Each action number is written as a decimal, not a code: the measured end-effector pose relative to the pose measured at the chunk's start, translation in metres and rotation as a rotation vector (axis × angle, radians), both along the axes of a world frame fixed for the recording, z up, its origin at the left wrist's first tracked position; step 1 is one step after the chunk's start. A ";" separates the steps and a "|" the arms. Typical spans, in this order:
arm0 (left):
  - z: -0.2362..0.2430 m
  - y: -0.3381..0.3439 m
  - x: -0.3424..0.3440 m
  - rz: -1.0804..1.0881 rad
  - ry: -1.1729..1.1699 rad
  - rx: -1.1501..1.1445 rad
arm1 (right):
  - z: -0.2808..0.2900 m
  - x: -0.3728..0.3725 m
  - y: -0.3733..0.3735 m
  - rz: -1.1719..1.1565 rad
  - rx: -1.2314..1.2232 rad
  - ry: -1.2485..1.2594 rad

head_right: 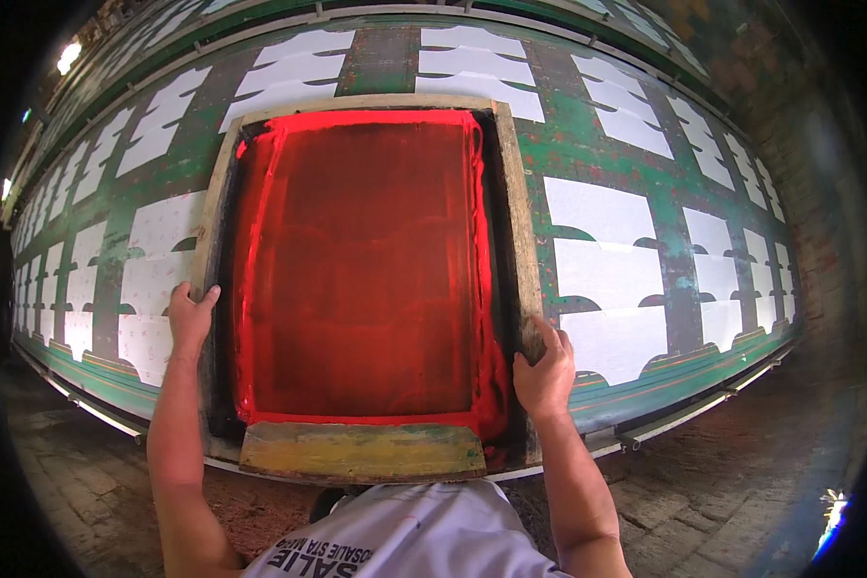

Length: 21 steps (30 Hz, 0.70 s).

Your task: The person uses a squeegee to pull red ink across a screen-printing frame repeatedly over a series of white paper sheets laid out on a green conveyor table. The person moves the frame along the table and continues the same squeegee motion across multiple sheets.

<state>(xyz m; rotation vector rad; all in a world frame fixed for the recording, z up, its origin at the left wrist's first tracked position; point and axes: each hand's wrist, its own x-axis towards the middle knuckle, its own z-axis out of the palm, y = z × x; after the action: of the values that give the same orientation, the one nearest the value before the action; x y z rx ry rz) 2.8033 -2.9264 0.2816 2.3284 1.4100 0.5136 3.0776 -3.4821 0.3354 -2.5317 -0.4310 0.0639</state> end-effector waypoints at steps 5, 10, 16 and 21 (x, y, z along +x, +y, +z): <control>-0.015 0.019 -0.009 -0.069 -0.044 0.008 | 0.025 -0.001 0.003 -0.041 0.046 0.036; -0.007 0.029 -0.002 -0.142 -0.256 -0.185 | 0.058 0.009 -0.011 0.056 0.041 -0.043; 0.023 -0.006 0.044 -0.128 -0.270 -0.190 | 0.070 0.058 -0.053 0.035 0.041 -0.082; 0.034 -0.085 0.111 -0.135 -0.353 -0.234 | 0.066 0.117 -0.124 -0.043 0.059 -0.045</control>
<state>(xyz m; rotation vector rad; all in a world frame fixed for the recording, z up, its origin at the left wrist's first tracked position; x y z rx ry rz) 2.9138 -3.0110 0.3155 2.0106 1.0786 0.6441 3.1948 -3.6064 0.4012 -2.4873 -0.3901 -0.0216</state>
